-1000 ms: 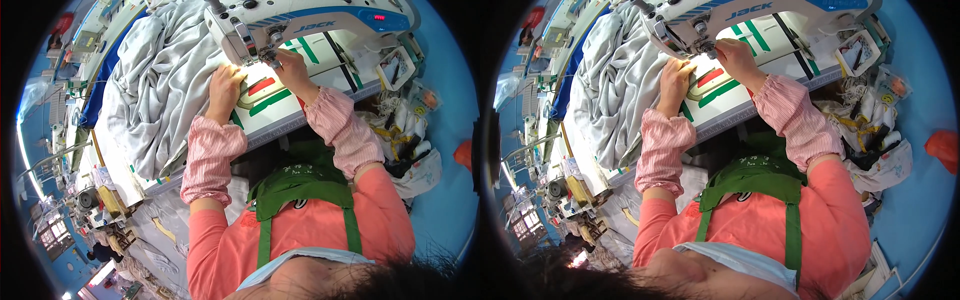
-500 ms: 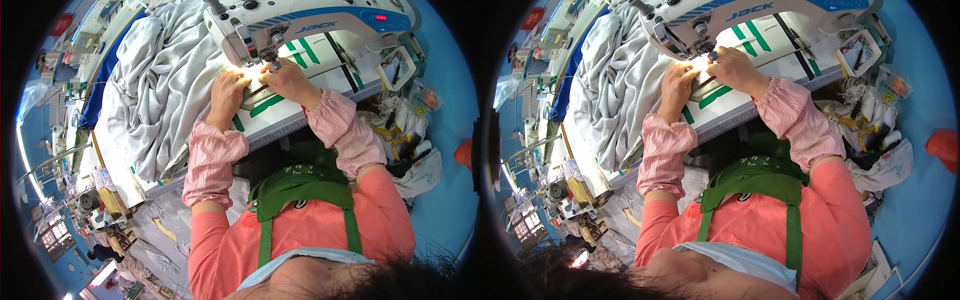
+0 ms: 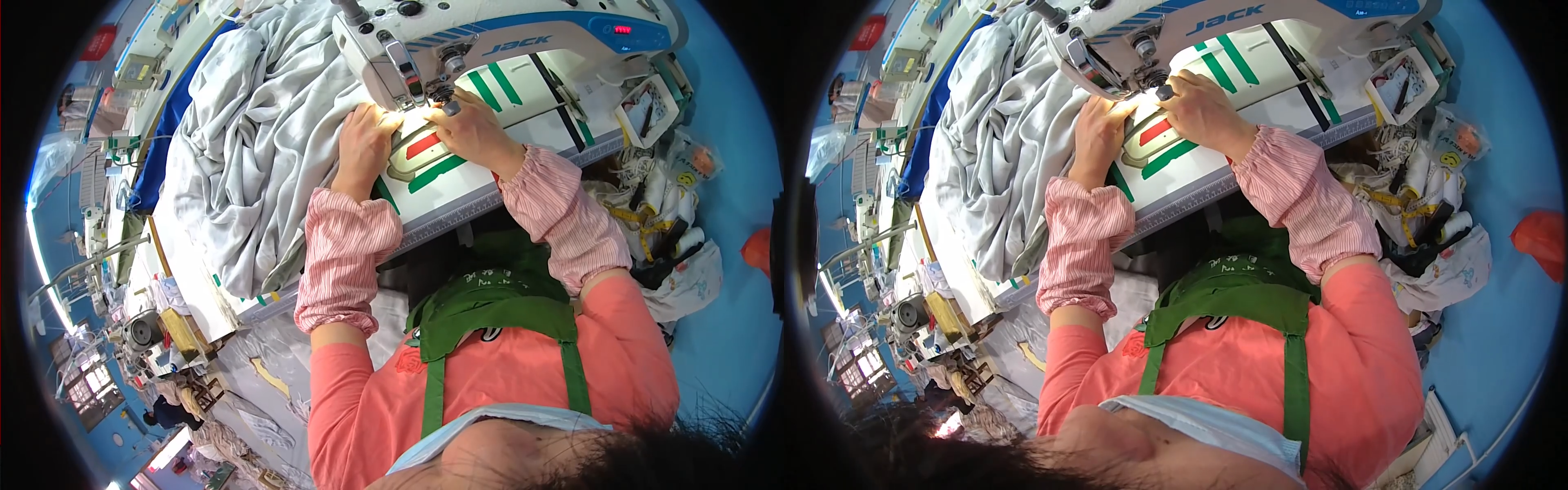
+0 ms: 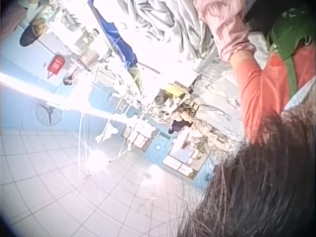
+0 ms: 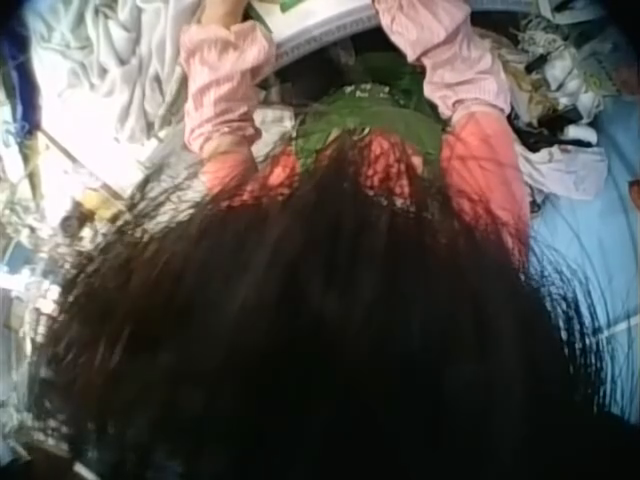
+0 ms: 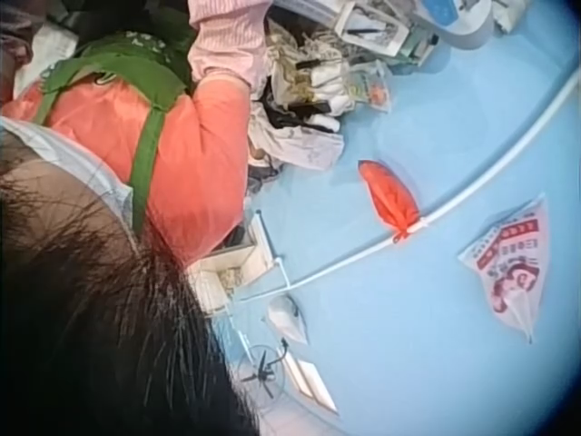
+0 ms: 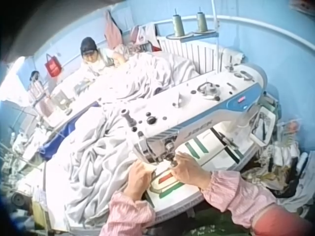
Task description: Sewing and assembling pillowcases using an industrial sewing machine.
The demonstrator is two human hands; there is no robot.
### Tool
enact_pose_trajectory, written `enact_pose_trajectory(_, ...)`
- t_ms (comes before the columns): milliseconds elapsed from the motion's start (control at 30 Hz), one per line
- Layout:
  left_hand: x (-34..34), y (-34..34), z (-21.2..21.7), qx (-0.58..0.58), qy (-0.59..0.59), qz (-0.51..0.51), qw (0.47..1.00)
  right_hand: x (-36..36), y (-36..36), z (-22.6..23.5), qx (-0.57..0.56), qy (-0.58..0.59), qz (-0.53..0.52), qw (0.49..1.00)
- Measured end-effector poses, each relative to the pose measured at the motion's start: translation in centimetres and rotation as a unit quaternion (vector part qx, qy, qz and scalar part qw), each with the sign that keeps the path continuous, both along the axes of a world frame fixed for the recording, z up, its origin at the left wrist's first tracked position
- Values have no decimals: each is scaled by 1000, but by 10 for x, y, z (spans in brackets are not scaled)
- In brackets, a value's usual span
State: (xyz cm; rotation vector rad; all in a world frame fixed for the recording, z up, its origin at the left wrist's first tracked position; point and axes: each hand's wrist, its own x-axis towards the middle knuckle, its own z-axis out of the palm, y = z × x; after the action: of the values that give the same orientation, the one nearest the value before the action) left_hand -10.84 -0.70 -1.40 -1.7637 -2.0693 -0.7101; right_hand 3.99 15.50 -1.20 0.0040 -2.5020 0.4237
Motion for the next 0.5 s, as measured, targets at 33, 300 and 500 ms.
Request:
enact_pose_trajectory(33,-1,-1,0,-5,2,4,1000,1,0,0,0,0,-1,1000)
enact_pose_trajectory(300,6,0,4,-6,-5,8,1000,-1,0,-4,-2,5,-18,1000)
enact_pose_trajectory(500,-15,-24,49,-202,-236,-43,949,-4,-35,13,-14,100,118,988)
